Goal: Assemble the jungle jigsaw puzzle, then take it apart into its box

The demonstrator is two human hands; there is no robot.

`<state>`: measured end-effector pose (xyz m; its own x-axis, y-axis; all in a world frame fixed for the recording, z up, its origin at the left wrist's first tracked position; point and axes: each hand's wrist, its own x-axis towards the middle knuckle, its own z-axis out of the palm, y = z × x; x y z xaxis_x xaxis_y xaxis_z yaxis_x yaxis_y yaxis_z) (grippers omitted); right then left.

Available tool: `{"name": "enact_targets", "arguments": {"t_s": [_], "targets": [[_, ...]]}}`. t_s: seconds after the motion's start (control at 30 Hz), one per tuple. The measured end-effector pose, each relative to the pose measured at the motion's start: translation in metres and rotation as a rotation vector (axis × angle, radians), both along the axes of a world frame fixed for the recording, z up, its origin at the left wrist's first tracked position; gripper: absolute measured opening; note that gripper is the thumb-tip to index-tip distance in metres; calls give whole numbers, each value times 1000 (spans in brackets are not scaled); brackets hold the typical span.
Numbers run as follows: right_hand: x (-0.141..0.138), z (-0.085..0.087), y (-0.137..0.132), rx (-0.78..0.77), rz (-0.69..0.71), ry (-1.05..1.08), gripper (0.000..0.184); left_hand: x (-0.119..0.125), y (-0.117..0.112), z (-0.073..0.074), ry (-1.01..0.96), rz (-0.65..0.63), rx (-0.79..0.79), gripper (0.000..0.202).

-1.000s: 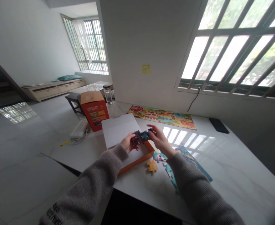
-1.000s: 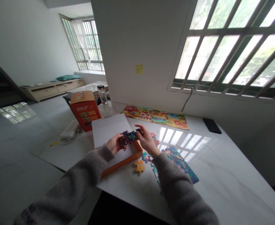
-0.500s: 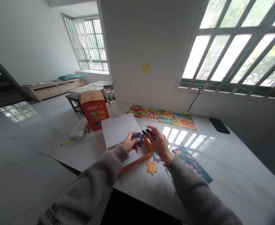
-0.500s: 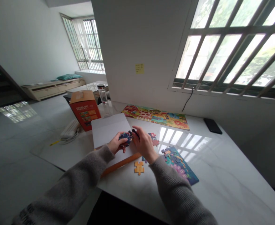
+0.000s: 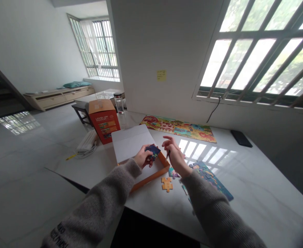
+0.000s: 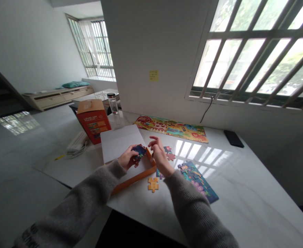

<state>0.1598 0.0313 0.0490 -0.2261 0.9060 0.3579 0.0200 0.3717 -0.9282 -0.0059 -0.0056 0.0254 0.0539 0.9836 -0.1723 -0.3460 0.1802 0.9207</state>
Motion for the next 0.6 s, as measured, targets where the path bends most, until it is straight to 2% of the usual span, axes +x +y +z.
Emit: {"name": "enact_targets", "arguments": {"t_s": [0.07,0.17,0.27,0.33,0.47,0.6], "targets": [[4,3,8,-186,23,182,42,-2,1,-3,53,16,-3,52],[5,6,11,-221,64,253,46,-1,4,-9,121,35,37,53],[2,6,6,-127,82,173,54,1,4,-11,140,-16,44,55],[-1,2,1,-27,31,59,56,2,3,-8,81,-61,28,55],[-9,-3,-11,209,-83,-162,48,1,-2,0,-114,-137,-27,52],[-11,-3,-19,327,-28,-206,44,0,-5,0,-133,-153,24,62]]}}
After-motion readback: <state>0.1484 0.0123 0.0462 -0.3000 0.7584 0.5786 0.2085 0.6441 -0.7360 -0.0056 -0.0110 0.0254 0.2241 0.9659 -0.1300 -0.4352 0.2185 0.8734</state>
